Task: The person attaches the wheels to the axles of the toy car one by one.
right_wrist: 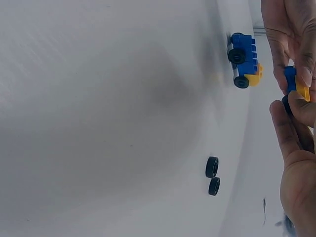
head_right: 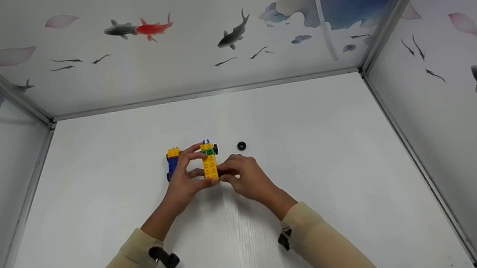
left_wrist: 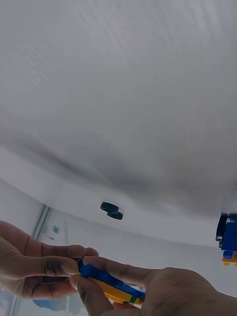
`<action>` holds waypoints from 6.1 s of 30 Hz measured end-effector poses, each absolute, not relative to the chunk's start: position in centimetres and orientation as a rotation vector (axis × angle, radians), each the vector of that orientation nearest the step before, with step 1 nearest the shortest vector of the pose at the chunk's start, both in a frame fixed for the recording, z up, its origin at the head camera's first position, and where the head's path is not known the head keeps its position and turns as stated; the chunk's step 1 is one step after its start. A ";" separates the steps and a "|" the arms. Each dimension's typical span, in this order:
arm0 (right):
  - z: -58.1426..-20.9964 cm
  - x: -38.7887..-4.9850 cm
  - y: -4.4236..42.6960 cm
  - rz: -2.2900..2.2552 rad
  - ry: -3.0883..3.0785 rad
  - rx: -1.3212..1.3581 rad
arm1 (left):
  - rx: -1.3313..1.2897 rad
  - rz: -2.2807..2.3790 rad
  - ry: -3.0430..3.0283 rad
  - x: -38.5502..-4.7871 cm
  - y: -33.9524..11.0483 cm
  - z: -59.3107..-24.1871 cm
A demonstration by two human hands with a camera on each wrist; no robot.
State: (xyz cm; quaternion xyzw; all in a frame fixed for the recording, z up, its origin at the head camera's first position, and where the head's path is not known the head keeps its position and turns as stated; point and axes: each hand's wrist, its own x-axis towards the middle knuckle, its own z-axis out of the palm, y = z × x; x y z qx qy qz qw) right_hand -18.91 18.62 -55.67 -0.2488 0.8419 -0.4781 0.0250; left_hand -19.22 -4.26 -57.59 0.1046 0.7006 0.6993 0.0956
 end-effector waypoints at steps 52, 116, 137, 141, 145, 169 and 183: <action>-55.0 -22.9 18.3 -1.497 2.679 -0.367 | 0.162 2.119 2.016 -19.0 -3.3 -57.1; -54.7 -18.7 18.2 -1.432 2.319 -0.431 | -0.206 2.217 2.110 -19.7 -2.8 -56.3; -54.4 -19.1 17.6 -1.469 2.408 -0.391 | 0.309 2.108 2.055 -19.1 -3.9 -56.6; -54.6 -19.2 17.5 -1.467 2.413 -0.393 | 0.407 2.063 2.096 -19.1 -4.3 -56.7; -54.8 -19.2 17.5 -1.483 2.416 -0.399 | 0.469 2.014 2.102 -19.1 -4.6 -56.9; -55.0 -19.9 18.0 -1.539 2.444 -0.296 | 0.475 1.969 1.992 -19.2 -5.5 -57.2; -58.8 -22.3 21.2 -1.128 2.930 -0.245 | 0.347 1.992 1.961 -19.1 -5.6 -57.4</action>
